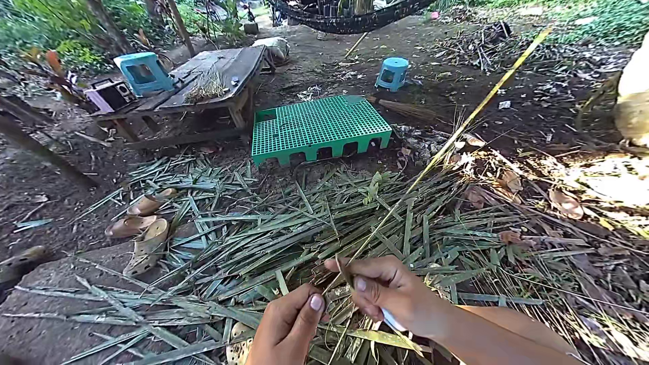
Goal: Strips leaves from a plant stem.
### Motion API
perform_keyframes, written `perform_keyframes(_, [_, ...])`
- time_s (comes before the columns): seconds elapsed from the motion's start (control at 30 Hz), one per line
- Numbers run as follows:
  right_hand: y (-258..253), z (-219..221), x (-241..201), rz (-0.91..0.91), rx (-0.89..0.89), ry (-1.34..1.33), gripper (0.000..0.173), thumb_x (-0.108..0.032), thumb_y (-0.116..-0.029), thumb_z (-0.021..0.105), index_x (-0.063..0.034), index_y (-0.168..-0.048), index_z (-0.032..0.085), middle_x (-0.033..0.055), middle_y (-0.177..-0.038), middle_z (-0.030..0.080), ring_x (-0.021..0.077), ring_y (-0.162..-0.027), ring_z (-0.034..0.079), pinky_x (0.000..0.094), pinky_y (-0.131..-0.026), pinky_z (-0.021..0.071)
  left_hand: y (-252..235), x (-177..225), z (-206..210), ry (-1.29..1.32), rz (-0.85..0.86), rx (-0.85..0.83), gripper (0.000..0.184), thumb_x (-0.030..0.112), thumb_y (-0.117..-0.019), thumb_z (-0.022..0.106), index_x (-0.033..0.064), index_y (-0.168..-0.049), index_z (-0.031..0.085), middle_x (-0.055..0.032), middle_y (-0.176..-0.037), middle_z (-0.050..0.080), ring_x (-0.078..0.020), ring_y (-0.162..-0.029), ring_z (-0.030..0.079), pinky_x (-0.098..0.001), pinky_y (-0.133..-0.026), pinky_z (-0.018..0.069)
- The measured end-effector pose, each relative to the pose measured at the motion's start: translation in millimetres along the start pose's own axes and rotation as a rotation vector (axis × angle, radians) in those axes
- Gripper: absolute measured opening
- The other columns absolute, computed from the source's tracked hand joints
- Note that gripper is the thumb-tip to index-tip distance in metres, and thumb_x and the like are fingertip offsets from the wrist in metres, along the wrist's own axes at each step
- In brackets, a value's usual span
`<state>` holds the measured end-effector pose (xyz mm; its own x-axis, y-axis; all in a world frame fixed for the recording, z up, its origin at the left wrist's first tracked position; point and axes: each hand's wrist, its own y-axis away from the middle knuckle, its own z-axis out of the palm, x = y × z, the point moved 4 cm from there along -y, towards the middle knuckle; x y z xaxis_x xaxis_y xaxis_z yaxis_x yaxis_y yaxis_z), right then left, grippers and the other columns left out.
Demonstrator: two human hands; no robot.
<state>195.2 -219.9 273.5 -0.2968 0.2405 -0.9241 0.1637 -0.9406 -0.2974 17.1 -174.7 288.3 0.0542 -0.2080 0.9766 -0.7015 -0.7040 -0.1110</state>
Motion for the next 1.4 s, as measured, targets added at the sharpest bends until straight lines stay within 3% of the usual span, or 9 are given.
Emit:
perform_keyframes(0.23, [-3, -48, -25, -0.078, 0.286, -0.156, 0.032, -0.015, -0.1053, 0.049, -0.0109, -0.132, 0.067, -0.0119, -0.065, 0.06, -0.0025, -0.054, 0.055, 0.0145, -0.054, 0.049, 6, 2, -8, 0.021, -0.031, -0.01, 0.03, 0.016, -0.1081, 0.042, 0.0203, -0.086, 0.061, 0.0196, -0.067, 0.047, 0.0112, -0.057, 0.041, -0.0093, -0.052, 0.0339])
perform_keyframes(0.47, [4, -27, -24, -0.005, -0.008, -0.099, 0.039, -0.025, -0.1064, 0.052, -0.0107, -0.142, 0.058, -0.0174, -0.071, 0.058, -0.0068, -0.059, 0.053, 0.0112, -0.056, 0.0454, 7, 0, -6, 0.021, -0.062, -0.052, 0.031, 0.012, -0.107, 0.04, 0.0192, -0.086, 0.061, 0.0199, -0.067, 0.048, 0.0119, -0.057, 0.04, -0.009, -0.052, 0.0331])
perform_keyframes(0.73, [5, -65, -45, -0.084, 0.279, -0.105, 0.031, -0.02, -0.1047, 0.052, -0.0175, -0.131, 0.068, -0.0133, -0.062, 0.057, -0.0035, -0.052, 0.053, 0.0139, -0.053, 0.0481, 11, 3, -24, 0.073, -0.071, -0.134, 0.032, 0.019, -0.1083, 0.042, 0.0257, -0.085, 0.063, 0.0221, -0.069, 0.049, 0.0128, -0.059, 0.041, -0.0082, -0.053, 0.0332])
perform_keyframes(0.93, [9, -103, -71, -0.159, 0.556, -0.054, 0.039, -0.016, -0.1083, 0.032, -0.0159, -0.134, 0.062, -0.0103, -0.055, 0.049, -0.0004, -0.044, 0.048, 0.0156, -0.047, 0.0469, 15, -2, -46, -0.01, -0.101, -0.14, 0.033, 0.016, -0.1071, 0.041, 0.0244, -0.086, 0.064, 0.0229, -0.07, 0.052, 0.0128, -0.06, 0.043, -0.0091, -0.055, 0.0356])
perform_keyframes(1.0, [12, -102, -73, -0.184, 0.562, -0.021, 0.039, -0.015, -0.1077, 0.033, -0.0167, -0.133, 0.062, -0.0097, -0.055, 0.049, 0.0001, -0.045, 0.048, 0.0164, -0.048, 0.0467, 11, -5, -56, -0.247, -0.089, -0.182, 0.027, 0.012, -0.1064, 0.041, 0.0107, -0.093, 0.065, 0.0156, -0.074, 0.055, 0.0097, -0.065, 0.049, -0.0123, -0.06, 0.0413])
perform_keyframes(1.07, [12, -95, -68, -0.2, 0.519, 0.008, 0.038, -0.014, -0.1068, 0.037, -0.0172, -0.134, 0.063, -0.0095, -0.056, 0.05, 0.0, -0.047, 0.049, 0.0167, -0.05, 0.0479, 5, -5, -59, -0.505, -0.054, -0.243, 0.028, 0.013, -0.1066, 0.045, -0.0045, -0.112, 0.066, -0.0039, -0.082, 0.063, -0.0057, -0.071, 0.058, -0.0268, -0.067, 0.0502])
perform_keyframes(1.13, [10, -83, -59, -0.2, 0.486, 0.007, 0.038, -0.011, -0.1052, 0.04, -0.0143, -0.135, 0.063, -0.0086, -0.059, 0.053, 0.0005, -0.049, 0.051, 0.0171, -0.053, 0.0492, 2, 0, -51, -0.605, 0.013, -0.237, 0.031, 0.017, -0.1076, 0.046, -0.0066, -0.121, 0.063, -0.0113, -0.084, 0.064, -0.0135, -0.071, 0.06, -0.0335, -0.066, 0.0515])
perform_keyframes(1.27, [6, -63, -45, -0.174, 0.41, -0.031, 0.038, -0.007, -0.1043, 0.041, -0.0107, -0.135, 0.063, -0.009, -0.065, 0.056, -0.0006, -0.054, 0.053, 0.0156, -0.056, 0.0495, -2, 17, -31, -0.624, 0.197, -0.058, 0.028, 0.015, -0.108, 0.046, -0.0034, -0.106, 0.067, -0.0042, -0.075, 0.06, -0.0001, -0.063, 0.05, -0.0153, -0.059, 0.0427])
perform_keyframes(1.4, [8, -64, -47, -0.183, 0.417, -0.039, 0.037, -0.008, -0.105, 0.042, -0.0107, -0.134, 0.065, -0.0085, -0.064, 0.057, -0.0004, -0.054, 0.055, 0.0157, -0.056, 0.0507, 0, 26, -29, -0.648, 0.264, -0.053, 0.031, 0.016, -0.1082, 0.047, -0.0047, -0.098, 0.067, -0.0085, -0.073, 0.062, -0.0018, -0.064, 0.052, -0.0152, -0.061, 0.0433])
